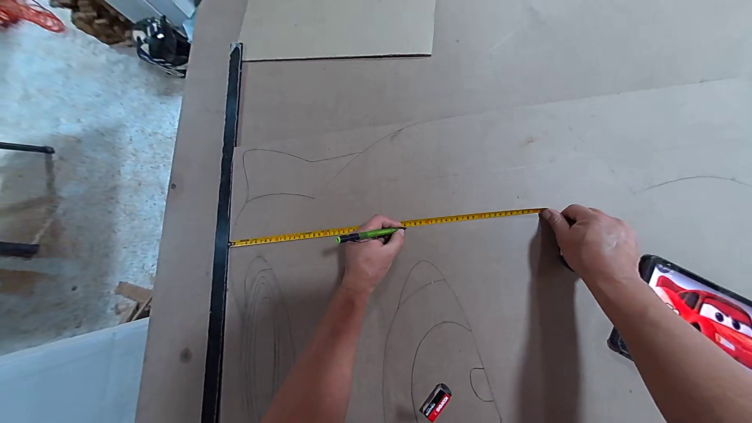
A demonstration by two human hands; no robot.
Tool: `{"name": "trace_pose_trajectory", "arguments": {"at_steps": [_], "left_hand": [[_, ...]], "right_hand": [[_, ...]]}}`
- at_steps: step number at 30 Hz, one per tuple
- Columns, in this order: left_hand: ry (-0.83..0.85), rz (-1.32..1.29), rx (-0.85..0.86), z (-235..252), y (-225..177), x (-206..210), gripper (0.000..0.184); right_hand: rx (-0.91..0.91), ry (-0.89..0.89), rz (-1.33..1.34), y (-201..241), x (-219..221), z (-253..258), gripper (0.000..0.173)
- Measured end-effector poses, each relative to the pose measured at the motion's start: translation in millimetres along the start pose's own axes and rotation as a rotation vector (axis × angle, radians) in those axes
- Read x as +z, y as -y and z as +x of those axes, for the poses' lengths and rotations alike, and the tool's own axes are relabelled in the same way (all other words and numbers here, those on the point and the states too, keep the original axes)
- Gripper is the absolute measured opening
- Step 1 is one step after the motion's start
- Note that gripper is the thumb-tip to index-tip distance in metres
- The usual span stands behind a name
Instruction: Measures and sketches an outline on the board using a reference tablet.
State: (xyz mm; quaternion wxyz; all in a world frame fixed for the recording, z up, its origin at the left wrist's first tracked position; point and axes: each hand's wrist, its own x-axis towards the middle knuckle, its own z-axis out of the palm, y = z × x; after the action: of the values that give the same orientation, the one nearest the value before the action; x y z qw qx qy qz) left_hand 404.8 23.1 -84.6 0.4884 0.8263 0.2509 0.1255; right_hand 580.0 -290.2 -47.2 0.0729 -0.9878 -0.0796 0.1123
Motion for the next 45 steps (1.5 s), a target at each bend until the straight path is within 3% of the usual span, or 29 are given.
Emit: {"name": "trace_pose_trajectory", "arguments": {"at_steps": [9,13,16,19,22,25,28,34,37,41,45], "left_hand": [[0.019,0.029,-0.080,-1,-12,-3,0.009],[0.007,-0.185,-0.194,-1,-11,-13,0.009],[-0.046,-0.264,-0.212,-36,-7,-27,0.009],[-0.054,-0.047,-0.045,-113,0,-34,0.028],[0.214,0.348,0.169,-205,-26,-30,0.037],[0.571,0.380,0.437,-274,-33,-4,0.038],[0.584,0.425,0.536,-308,-5,3,0.039],[0.174,0.675,0.212,-289,20,-53,0.043],[0.160,0.680,0.132,-261,22,-65,0.047],[0.421,0.584,0.364,-223,-6,-27,0.048],[0.559,0.582,0.625,-186,-5,15,0.049]], "right_hand": [[0.008,-0.008,-0.016,0,0,0,0.049],[-0.005,-0.004,-0.005,0,0,0,0.048],[0.009,0.023,-0.001,1,-2,2,0.049],[-0.012,0.069,0.033,-4,-6,3,0.049],[-0.167,0.221,0.148,-22,-8,-19,0.043],[-0.322,0.603,0.334,-42,-2,-90,0.039],[-0.291,0.869,0.563,-67,16,-184,0.042],[-0.005,0.860,0.955,-112,49,-318,0.033],[0.149,0.848,1.016,-107,61,-363,0.035],[0.283,0.790,1.077,-58,74,-407,0.037],[0.386,0.722,1.156,0,85,-419,0.038]]}}
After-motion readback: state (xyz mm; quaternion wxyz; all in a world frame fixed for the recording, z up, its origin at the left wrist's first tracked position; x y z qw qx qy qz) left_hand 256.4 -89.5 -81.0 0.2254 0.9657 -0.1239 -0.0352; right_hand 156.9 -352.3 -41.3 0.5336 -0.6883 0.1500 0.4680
